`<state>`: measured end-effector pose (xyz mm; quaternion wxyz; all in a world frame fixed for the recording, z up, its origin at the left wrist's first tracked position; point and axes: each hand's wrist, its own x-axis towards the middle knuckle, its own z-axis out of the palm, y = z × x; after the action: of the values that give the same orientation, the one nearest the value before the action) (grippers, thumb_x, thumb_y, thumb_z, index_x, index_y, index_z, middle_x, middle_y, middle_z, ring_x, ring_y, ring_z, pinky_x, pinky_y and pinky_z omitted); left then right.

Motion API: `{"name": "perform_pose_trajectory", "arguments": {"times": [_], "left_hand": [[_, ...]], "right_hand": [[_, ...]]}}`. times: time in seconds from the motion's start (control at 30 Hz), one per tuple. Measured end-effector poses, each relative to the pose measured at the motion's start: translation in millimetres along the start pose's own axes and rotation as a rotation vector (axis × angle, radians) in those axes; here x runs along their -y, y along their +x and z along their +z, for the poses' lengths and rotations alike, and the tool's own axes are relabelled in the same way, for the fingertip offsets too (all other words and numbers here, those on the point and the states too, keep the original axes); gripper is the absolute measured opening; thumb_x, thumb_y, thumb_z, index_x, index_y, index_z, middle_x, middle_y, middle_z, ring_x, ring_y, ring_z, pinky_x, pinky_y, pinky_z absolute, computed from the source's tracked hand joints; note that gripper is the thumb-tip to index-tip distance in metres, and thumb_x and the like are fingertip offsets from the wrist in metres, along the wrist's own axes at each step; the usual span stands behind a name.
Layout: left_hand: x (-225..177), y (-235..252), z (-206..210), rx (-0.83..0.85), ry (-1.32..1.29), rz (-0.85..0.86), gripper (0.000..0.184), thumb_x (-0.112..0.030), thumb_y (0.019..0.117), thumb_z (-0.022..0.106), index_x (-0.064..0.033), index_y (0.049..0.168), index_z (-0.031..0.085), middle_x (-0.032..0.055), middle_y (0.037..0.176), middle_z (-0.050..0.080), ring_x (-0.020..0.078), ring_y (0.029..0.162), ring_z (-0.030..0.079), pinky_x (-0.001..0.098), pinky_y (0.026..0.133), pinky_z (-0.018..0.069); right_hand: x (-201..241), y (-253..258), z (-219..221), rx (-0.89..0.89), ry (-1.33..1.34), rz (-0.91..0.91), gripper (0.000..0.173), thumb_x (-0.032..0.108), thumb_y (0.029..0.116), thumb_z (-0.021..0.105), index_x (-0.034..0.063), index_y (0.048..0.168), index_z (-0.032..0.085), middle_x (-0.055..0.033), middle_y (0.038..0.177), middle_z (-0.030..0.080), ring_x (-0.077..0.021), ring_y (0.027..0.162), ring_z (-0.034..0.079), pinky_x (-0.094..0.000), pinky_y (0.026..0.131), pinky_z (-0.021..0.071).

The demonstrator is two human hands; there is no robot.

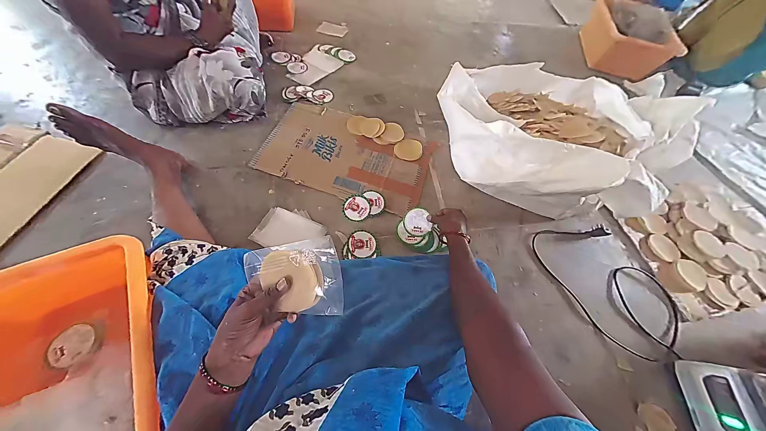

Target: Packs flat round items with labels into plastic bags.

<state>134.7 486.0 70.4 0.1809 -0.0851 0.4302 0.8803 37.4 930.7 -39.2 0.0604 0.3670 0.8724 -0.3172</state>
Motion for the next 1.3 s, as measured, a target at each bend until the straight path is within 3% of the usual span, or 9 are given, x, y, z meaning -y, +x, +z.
{"name": "perform_pose_trajectory", "arguments": {"times": [0.2, 0.33, 0.43, 0.53, 0.67, 0.87, 0.97, 1.1, 1.3], "left_hand": [[-6, -9, 0, -0.033, 0.008, 0.014, 0.016, 0.002, 0.0950, 0.056, -0.0035, 0.107, 0.065, 0.0138, 0.092, 0.075, 0.0189, 0.069, 0.074, 0.0318, 0.052, 0.0619], [-7, -12, -4, -0.017, 0.020, 0.020, 0.017, -0.002, 0.0970, 0.056, -0.0044, 0.112, 0.062, 0.0128, 0.094, 0.074, 0.0186, 0.070, 0.074, 0.0318, 0.053, 0.0623], [-8, -12, -5, -0.010, -0.032, 0.010, 0.016, -0.008, 0.1021, 0.051, -0.0045, 0.113, 0.063, 0.0130, 0.094, 0.074, 0.0184, 0.071, 0.074, 0.0318, 0.054, 0.0623], [-10, -11, -6, 0.011, -0.115, -0.014, 0.024, -0.015, 0.1086, 0.040, -0.0045, 0.116, 0.060, 0.0133, 0.097, 0.073, 0.0190, 0.074, 0.074, 0.0320, 0.056, 0.0628], [-13, -10, -9, 0.059, -0.193, -0.037, 0.025, -0.017, 0.1083, 0.043, -0.0035, 0.119, 0.061, 0.0162, 0.100, 0.073, 0.0210, 0.076, 0.074, 0.0317, 0.057, 0.0625], [-23, -15, -2, -0.030, -0.151, -0.043, 0.025, -0.018, 0.1101, 0.040, -0.0037, 0.124, 0.056, 0.0175, 0.105, 0.071, 0.0268, 0.080, 0.075, 0.0376, 0.058, 0.0637], [-23, -15, -3, -0.006, -0.145, -0.036, 0.032, -0.025, 0.1116, 0.036, -0.0044, 0.126, 0.055, 0.0175, 0.109, 0.070, 0.0284, 0.086, 0.074, 0.0404, 0.061, 0.0640], [-23, -17, 2, 0.012, -0.084, -0.049, 0.041, -0.033, 0.1126, 0.029, -0.0066, 0.132, 0.054, 0.0163, 0.113, 0.069, 0.0284, 0.091, 0.074, 0.0412, 0.063, 0.0638], [-19, -19, 0, 0.056, -0.066, -0.049, 0.045, -0.036, 0.1128, 0.027, -0.0057, 0.132, 0.054, 0.0166, 0.113, 0.069, 0.0288, 0.092, 0.073, 0.0422, 0.064, 0.0640]], "right_hand": [[-5, -4, 3, -0.027, 0.065, -0.020, 0.034, 0.031, 0.1002, 0.065, 0.0004, 0.112, 0.074, -0.0245, 0.113, 0.071, -0.0416, 0.108, 0.066, -0.0634, 0.095, 0.0485], [1, -18, 4, -0.091, 0.385, -0.078, 0.028, 0.017, 0.0993, 0.064, -0.0016, 0.119, 0.068, -0.0200, 0.103, 0.073, -0.0297, 0.087, 0.071, -0.0501, 0.083, 0.0571], [16, -45, 1, -0.009, 0.714, -0.050, 0.025, 0.006, 0.0999, 0.060, -0.0023, 0.123, 0.062, -0.0147, 0.100, 0.065, -0.0182, 0.078, 0.064, -0.0361, 0.072, 0.0569], [27, -75, 0, 0.028, 0.898, -0.015, 0.026, 0.016, 0.1049, 0.057, 0.0005, 0.125, 0.062, -0.0124, 0.099, 0.066, -0.0166, 0.079, 0.064, -0.0344, 0.069, 0.0568], [39, -107, 1, 0.073, 0.860, -0.117, 0.020, 0.020, 0.1036, 0.062, 0.0021, 0.112, 0.062, -0.0063, 0.090, 0.066, -0.0126, 0.073, 0.065, -0.0325, 0.066, 0.0579], [87, -182, -22, 0.264, 0.936, -0.382, 0.024, -0.009, 0.0915, 0.064, 0.0027, 0.112, 0.069, -0.0027, 0.092, 0.074, -0.0080, 0.075, 0.069, -0.0251, 0.068, 0.0592], [108, -218, -34, 0.160, 0.912, -0.581, 0.017, -0.005, 0.0841, 0.074, 0.0097, 0.093, 0.071, 0.0032, 0.082, 0.074, -0.0040, 0.070, 0.069, -0.0217, 0.065, 0.0593], [124, -235, -34, -0.051, 0.696, -0.753, 0.019, 0.003, 0.0815, 0.082, 0.0098, 0.093, 0.068, 0.0071, 0.081, 0.070, 0.0005, 0.069, 0.065, -0.0190, 0.065, 0.0569], [126, -246, -22, -0.028, 0.744, -0.838, 0.021, 0.002, 0.0812, 0.080, 0.0117, 0.093, 0.065, 0.0088, 0.081, 0.069, 0.0001, 0.071, 0.066, -0.0197, 0.067, 0.0586]]}}
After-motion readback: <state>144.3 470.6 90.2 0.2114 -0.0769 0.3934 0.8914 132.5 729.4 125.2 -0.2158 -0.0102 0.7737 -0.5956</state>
